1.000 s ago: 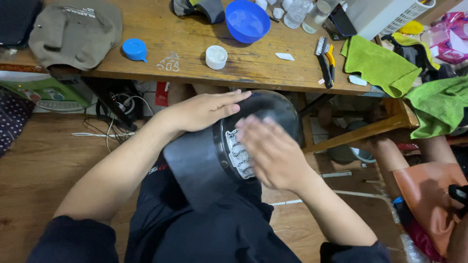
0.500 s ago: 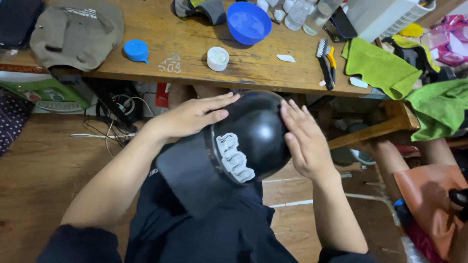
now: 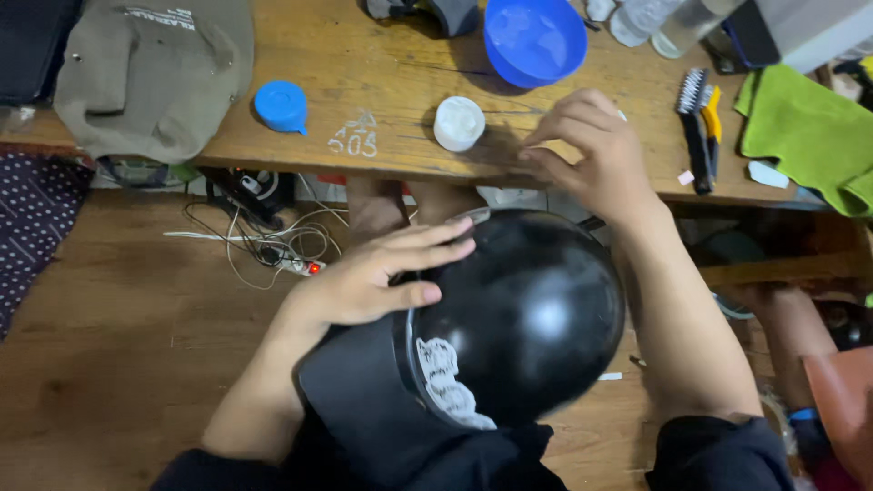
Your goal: The person scoops a white paste from a small container and applies it to a black helmet resting on their lap. They rub the paste into the helmet's surface with their fingers, rotating the helmet to cover different areas.
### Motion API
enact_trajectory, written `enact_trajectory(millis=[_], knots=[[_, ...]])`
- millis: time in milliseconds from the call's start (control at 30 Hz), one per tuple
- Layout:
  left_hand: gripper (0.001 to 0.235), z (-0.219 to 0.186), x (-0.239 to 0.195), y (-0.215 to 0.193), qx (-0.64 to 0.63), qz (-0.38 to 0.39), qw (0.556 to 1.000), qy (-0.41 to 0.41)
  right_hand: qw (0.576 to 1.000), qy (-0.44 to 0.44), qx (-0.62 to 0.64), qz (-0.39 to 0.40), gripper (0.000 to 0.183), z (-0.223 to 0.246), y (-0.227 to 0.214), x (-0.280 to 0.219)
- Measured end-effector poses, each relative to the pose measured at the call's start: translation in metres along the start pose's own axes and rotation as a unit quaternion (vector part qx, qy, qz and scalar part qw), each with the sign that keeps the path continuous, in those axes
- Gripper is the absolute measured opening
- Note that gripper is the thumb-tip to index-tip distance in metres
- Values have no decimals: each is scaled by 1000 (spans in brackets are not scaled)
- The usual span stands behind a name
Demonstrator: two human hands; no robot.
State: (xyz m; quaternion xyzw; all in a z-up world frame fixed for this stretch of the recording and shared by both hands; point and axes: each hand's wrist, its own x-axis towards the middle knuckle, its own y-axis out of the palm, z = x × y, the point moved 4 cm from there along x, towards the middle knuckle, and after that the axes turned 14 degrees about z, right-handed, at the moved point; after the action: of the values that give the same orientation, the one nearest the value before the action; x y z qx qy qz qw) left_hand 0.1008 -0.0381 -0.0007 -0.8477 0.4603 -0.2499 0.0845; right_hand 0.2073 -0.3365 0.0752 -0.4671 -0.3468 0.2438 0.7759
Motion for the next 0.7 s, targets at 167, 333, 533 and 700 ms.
enact_trajectory(millis=[167, 333, 533, 700], knots=[[60, 14, 1, 4, -53, 62, 995, -52, 993, -97, -12, 67, 18, -10, 30, 44], [60, 29, -2, -4, -93, 47, 993, -63, 985, -85, -48, 141, 51, -9, 42, 60], [60, 40, -1, -5, -135, 51, 989, -38, 975, -113, -130, 142, 48, -7, 50, 67], [60, 41, 0, -9, -144, 59, 987, -35, 973, -113, -145, 141, 45, -4, 50, 69]])
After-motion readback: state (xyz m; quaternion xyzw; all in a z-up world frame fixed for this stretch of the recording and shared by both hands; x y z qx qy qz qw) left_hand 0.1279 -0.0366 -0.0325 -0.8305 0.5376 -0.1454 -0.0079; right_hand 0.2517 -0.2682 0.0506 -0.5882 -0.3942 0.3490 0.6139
